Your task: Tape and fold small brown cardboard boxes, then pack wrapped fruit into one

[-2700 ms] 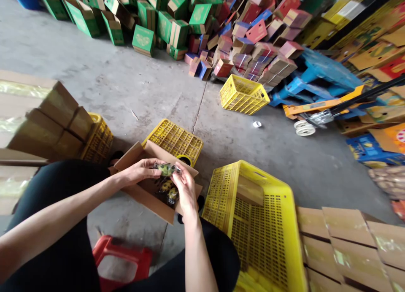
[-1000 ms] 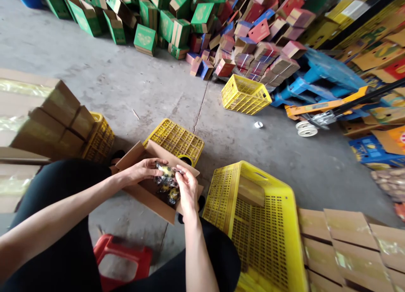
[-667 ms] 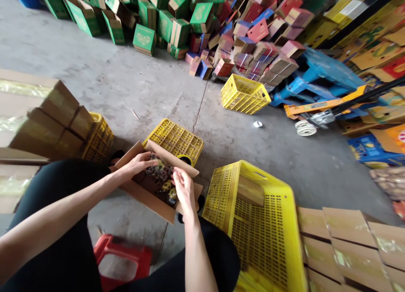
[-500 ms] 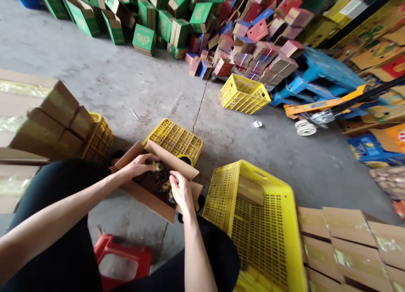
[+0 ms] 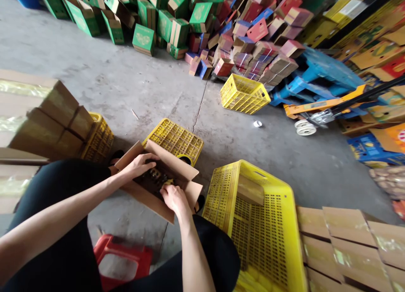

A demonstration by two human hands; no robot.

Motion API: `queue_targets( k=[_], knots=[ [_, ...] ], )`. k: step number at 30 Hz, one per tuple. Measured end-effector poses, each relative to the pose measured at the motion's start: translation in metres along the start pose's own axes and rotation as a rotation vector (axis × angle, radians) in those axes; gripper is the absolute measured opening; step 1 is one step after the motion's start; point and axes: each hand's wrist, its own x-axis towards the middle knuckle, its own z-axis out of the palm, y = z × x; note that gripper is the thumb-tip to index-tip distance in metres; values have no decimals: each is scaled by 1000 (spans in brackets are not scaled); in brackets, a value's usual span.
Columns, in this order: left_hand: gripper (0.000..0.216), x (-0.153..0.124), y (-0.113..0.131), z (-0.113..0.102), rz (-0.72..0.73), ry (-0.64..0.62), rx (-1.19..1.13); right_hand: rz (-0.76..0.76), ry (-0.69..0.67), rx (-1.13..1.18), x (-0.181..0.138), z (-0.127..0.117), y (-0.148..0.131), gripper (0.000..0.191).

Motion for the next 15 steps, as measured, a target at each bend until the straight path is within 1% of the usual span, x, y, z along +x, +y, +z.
queue_targets(
  k=[5,8,12,15],
  knots=[
    [34,-2,3,5,-20,-82,-125,-3,-37,-32,1,2,1,28],
    [35,-2,4,5,-31,-89,-141,6,-8,-46,3,4,1,30],
    [39,-3,5,4,-44,-98,-160,40,77,-60,5,1,-1,36],
    [41,-4,7,3,-47,-110,-172,45,246,-3,5,-4,0,42]
  ],
)
